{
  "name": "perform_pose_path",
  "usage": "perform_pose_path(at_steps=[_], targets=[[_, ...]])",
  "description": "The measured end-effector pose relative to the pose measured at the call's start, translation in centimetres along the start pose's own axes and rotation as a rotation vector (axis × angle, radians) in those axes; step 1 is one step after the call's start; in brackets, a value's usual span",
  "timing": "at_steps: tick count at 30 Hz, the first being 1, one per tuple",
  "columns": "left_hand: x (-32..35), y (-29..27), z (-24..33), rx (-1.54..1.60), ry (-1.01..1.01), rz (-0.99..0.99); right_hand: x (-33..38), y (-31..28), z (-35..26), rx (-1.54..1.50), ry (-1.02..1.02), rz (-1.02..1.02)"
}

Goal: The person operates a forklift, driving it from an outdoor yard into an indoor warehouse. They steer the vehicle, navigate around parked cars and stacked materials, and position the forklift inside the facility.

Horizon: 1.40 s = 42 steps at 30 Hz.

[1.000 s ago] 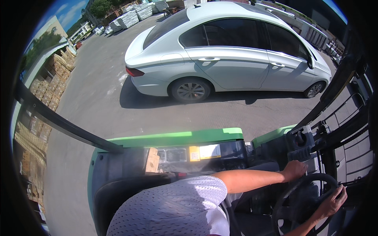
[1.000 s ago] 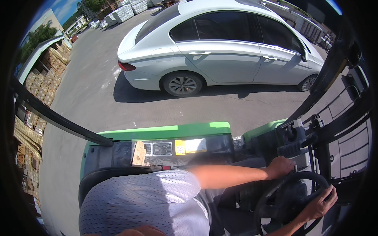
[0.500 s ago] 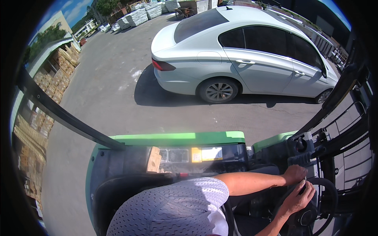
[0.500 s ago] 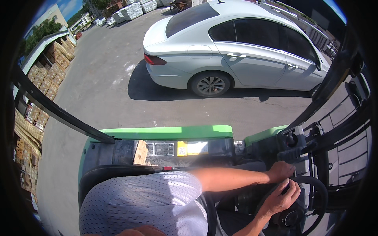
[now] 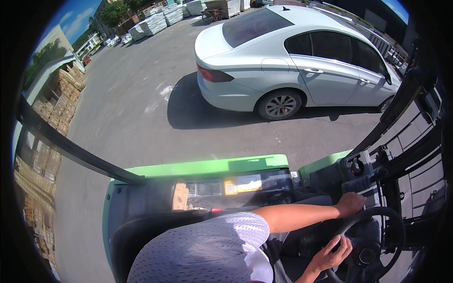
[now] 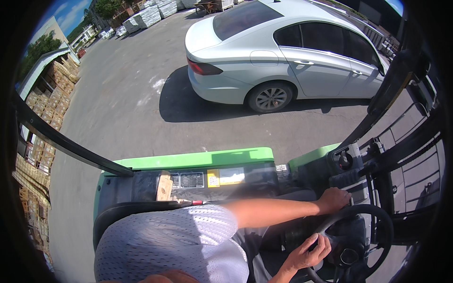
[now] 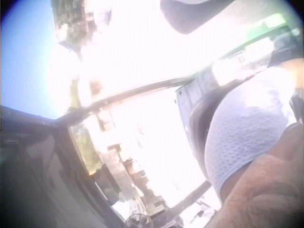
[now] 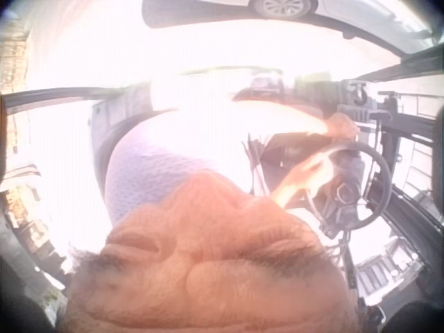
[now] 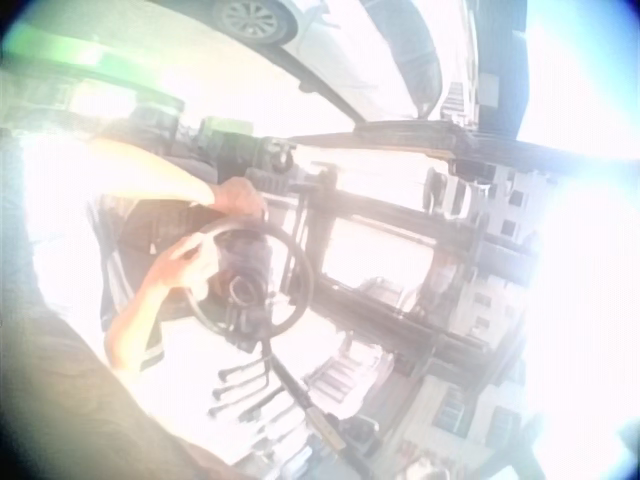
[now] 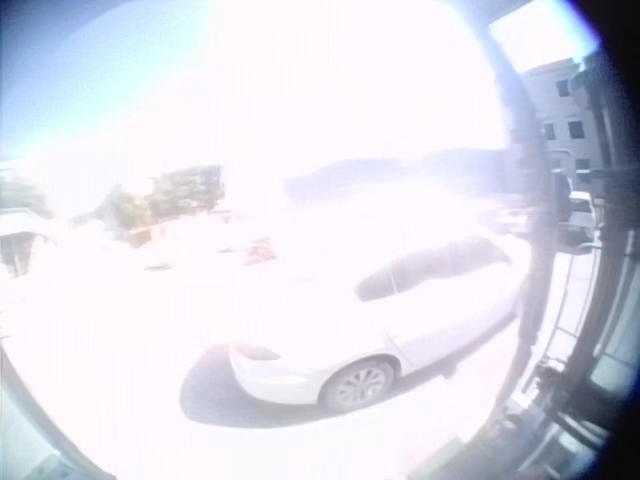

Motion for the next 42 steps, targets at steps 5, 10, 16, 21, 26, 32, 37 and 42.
perform_pose_path(at_steps=[5,10,16,21,26,32,37,42], targets=[[-1.5,0.9,0.4,0.046,0.004,0.051,-1.3,0.6,1.3,-0.007,-0.002,0.004],[-1.7,1.1,0.7,0.095,-0.070,0.046,-1.7,0.2,1.3,-0.010,0.011,0.011],[-1.6,0.8,1.0,0.038,0.012,0.065,-1.2,0.2,1.5,-0.009,0.015,0.015],[-1.8,1.9,1.3,0.026,0.045,0.073,-1.7,0.3,2.3,-0.071,0.009,-0.005],[-3.0,3.5,1.9,0.145,-0.047,-0.021,-3.1,-0.5,3.6,-0.069,0.043,0.030],[-3.9,7.3,4.8,-0.068,-0.010,-0.014,-4.4,-2.3,8.1,-0.060,0.037,-0.026],[-5.5,9.5,6.1,-0.037,-0.006,-0.019,-6.7,-2.4,10.2,-0.102,0.045,0.055],[-8.3,8.2,3.2,-0.012,-0.044,0.010,-8.6,-0.3,8.5,-0.095,0.071,0.036]])
Point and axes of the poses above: each hand's wrist, its own x-axis away from the middle knuckle, its own y-axis out of the palm, z = x × y, the point moved 4 cm from there along -x, towards the middle knuckle, and after that the axes turned 12 degrees about z, right-handed, at the moved point
